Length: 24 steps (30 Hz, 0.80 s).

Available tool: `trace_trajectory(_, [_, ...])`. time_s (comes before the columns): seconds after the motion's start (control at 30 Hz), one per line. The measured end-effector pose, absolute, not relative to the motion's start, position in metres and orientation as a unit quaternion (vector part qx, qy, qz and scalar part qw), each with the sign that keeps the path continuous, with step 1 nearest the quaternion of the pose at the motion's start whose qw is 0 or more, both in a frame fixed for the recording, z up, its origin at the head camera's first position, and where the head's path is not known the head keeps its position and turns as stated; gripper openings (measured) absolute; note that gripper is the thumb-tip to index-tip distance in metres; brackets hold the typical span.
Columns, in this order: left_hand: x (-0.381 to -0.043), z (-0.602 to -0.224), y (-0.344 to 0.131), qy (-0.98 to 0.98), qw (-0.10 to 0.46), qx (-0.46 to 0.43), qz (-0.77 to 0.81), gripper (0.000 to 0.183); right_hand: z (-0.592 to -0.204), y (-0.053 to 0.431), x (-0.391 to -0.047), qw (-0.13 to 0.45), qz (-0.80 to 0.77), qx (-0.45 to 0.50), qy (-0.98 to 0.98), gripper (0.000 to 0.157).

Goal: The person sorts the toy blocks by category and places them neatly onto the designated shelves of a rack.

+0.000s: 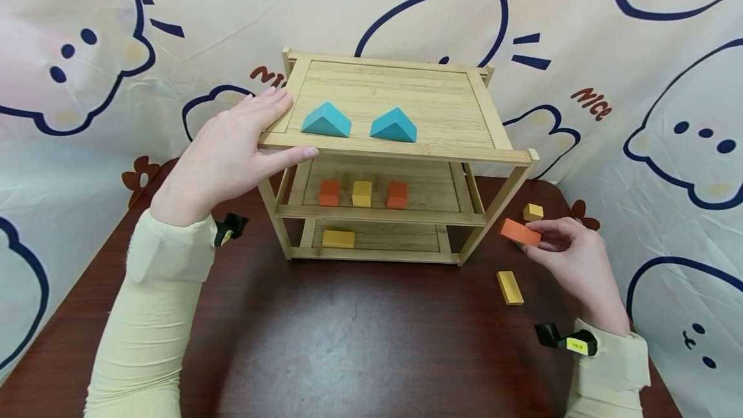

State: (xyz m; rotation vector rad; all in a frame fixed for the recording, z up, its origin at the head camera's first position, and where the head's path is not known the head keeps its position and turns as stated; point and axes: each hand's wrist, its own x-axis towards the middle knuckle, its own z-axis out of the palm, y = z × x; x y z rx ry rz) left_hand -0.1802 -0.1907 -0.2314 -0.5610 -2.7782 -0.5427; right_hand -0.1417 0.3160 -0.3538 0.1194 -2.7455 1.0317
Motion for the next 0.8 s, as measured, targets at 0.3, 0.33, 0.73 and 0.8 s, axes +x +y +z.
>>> trace_trajectory(0.3, [-0.180,-0.232,-0.191,-0.955,0.125,-0.192,-0.187,0.093,-0.346,0.313,-0.136,0.085,0.340,0.047,-0.935,0.038])
trace_trajectory(0.33, [-0.180,-0.232,-0.191,-0.955,0.126,-0.192,-0.187,0.093,-0.345,0.313,-0.135,0.083,0.342,0.049,-0.935,0.038])
trace_trajectory(0.73, [-0.181,-0.232,-0.191,-0.954,0.131,-0.195,-0.186,0.093,-0.341,0.303,-0.130,0.096,0.353,0.098,-0.926,0.037])
trace_trajectory(0.8, [-0.181,-0.232,-0.190,-0.954,0.131,-0.195,-0.185,0.093,-0.340,0.301,-0.130,0.096,0.355,0.103,-0.924,0.036])
